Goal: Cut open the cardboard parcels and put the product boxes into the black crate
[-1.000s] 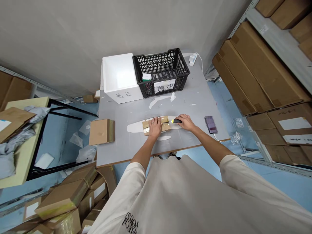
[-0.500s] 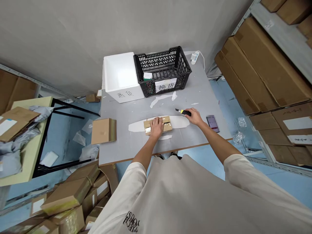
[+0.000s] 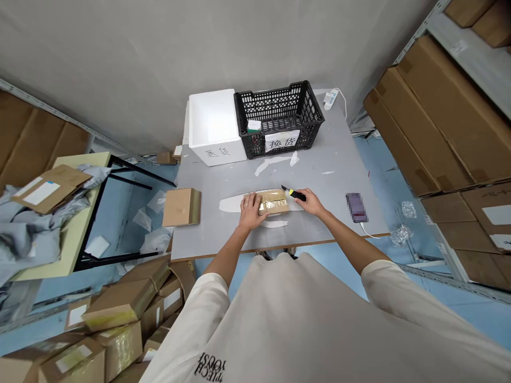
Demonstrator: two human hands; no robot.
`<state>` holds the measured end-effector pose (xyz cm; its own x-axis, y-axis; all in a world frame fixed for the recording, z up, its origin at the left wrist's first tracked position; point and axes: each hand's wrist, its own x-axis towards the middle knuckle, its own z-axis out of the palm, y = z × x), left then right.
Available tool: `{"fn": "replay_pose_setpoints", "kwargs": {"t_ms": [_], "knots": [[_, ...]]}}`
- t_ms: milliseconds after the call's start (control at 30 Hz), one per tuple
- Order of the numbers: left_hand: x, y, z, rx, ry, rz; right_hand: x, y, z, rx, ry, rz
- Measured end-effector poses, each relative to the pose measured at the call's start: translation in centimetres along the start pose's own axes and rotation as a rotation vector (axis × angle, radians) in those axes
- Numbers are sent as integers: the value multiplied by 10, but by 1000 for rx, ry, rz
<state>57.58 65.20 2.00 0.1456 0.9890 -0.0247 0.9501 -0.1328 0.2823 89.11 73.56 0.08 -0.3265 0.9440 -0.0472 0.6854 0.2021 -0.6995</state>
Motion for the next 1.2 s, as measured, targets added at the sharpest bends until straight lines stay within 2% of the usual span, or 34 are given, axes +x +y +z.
{"fn": "replay_pose_setpoints", "kwargs": {"t_ms": [133,267,400,533,733,867,1200], "knots": [[-25,-21,0,-43,18,-104,-7,-10,14,98,-18,-2],[-39,-35,21,-241,70,-267,-18,-22,30,221,-66,44],[-36,-40,36,-510,35,-283,-24,-33,38,287,-89,104],[-24,-37,32,-554,26,-308,-26,-40,27,277,-10,146],[-4,-22,26,-627,-58,-308,-30,-30,10,218,79,242],[6,-13,35,-696,12,-306,-35,-16,14,258,80,274],[-3,-16,49,-555,-94,-331,-38,-3,25,235,58,282]]}}
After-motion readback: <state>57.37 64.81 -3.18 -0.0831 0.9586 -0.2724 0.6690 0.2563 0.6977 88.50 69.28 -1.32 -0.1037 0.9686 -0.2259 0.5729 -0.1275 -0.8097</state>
